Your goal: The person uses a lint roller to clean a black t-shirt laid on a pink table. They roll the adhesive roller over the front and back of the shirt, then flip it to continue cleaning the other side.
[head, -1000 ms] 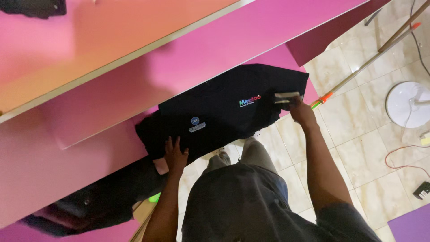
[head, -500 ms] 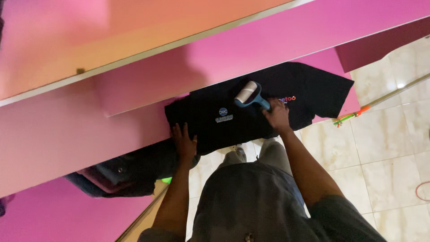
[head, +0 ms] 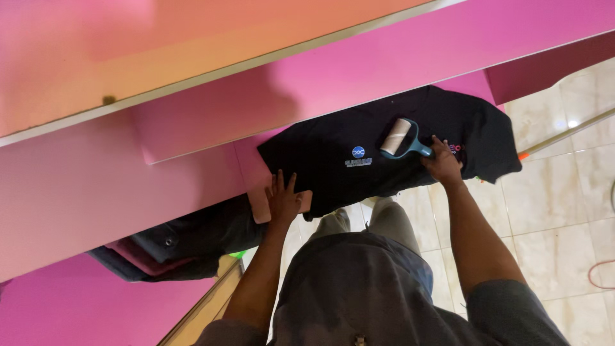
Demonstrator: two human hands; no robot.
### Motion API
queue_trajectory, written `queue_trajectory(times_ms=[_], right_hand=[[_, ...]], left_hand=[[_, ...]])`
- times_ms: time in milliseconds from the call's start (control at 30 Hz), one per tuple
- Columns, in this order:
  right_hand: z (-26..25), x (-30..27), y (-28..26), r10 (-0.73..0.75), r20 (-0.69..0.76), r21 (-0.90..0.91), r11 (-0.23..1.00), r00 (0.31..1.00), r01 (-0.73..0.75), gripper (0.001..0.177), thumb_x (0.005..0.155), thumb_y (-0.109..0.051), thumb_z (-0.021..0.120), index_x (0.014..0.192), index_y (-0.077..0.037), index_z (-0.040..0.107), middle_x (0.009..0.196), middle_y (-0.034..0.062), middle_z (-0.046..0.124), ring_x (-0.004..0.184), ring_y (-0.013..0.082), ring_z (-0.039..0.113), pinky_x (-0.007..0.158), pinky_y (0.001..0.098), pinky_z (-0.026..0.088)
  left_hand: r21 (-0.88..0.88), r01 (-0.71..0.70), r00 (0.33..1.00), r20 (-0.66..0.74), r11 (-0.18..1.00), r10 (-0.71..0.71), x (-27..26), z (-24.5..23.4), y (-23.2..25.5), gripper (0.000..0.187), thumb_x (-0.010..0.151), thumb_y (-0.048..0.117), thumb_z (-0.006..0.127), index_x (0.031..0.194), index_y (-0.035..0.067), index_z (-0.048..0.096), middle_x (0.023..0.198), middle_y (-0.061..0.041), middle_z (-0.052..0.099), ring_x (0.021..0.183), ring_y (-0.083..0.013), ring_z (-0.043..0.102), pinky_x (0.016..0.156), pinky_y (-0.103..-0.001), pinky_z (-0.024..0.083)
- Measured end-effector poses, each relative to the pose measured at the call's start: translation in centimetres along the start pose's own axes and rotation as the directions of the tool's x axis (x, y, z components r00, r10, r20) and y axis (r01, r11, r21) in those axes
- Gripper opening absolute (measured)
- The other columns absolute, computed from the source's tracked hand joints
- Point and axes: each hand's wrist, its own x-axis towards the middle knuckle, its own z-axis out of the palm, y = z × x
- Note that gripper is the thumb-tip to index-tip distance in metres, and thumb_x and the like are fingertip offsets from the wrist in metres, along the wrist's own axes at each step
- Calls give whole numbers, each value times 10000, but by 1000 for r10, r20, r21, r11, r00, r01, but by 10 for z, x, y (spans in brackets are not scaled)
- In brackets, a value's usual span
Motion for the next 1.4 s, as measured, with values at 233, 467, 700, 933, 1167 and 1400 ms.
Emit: queue_trajectory(times_ms=[233,467,700,933,1167,1400], right_hand=[[11,-21,-59,1,-27,49,999,1000,0,410,906,-357,745,1127,-46,596,981,232,737,931,476,707,806,566,563],[38,-87,-183,1,154,286,957,988,-45,508,959,-307,635,1376,-97,435,894,289,711,786,489,722,666,561,596],[9,-106,-214,-91,306,138,989,948,50,671,989,-263,595,1585,-198,293,787,239,736,686,431,721,626,531,571],[-12,-117,-189,12,321,144,988,947,-61,644,961,-296,617,1545,-245,351,774,239,718,735,446,728,681,534,592],[-15,-132,-167,37,247,156,985,968,-78,650,950,-295,609,1538,-266,334,799,254,718,784,479,717,735,572,566],[-16,-131,-170,96,326,119,983,941,-141,635,981,-320,579,1546,-307,291,788,246,735,788,460,731,757,558,571]], left_hand=[[-70,34,991,-124,997,-42,16,6,-4,606,887,297,757,1420,105,544,1627,-223,323,1508,-431,284,1165,-668,272],[-141,-111,967,-244,984,74,66,2,2,677,900,266,741,1513,137,482,1655,-243,283,1529,-450,263,1180,-644,288],[-101,-129,991,-26,986,127,85,-12,8,868,855,380,785,1591,251,344,1696,-151,178,1545,-392,186,1198,-631,228],[-52,36,994,108,998,-30,76,-42,4,899,784,350,842,1560,260,397,1703,-144,165,1554,-381,175,1205,-625,227],[-158,-65,989,-140,985,43,121,-38,61,580,847,209,795,1352,57,555,1504,-239,427,1431,-446,371,1171,-610,307],[-198,-320,945,10,927,328,203,-9,135,611,871,209,797,1386,-3,547,1358,-247,594,1289,-424,558,1101,-516,435]])
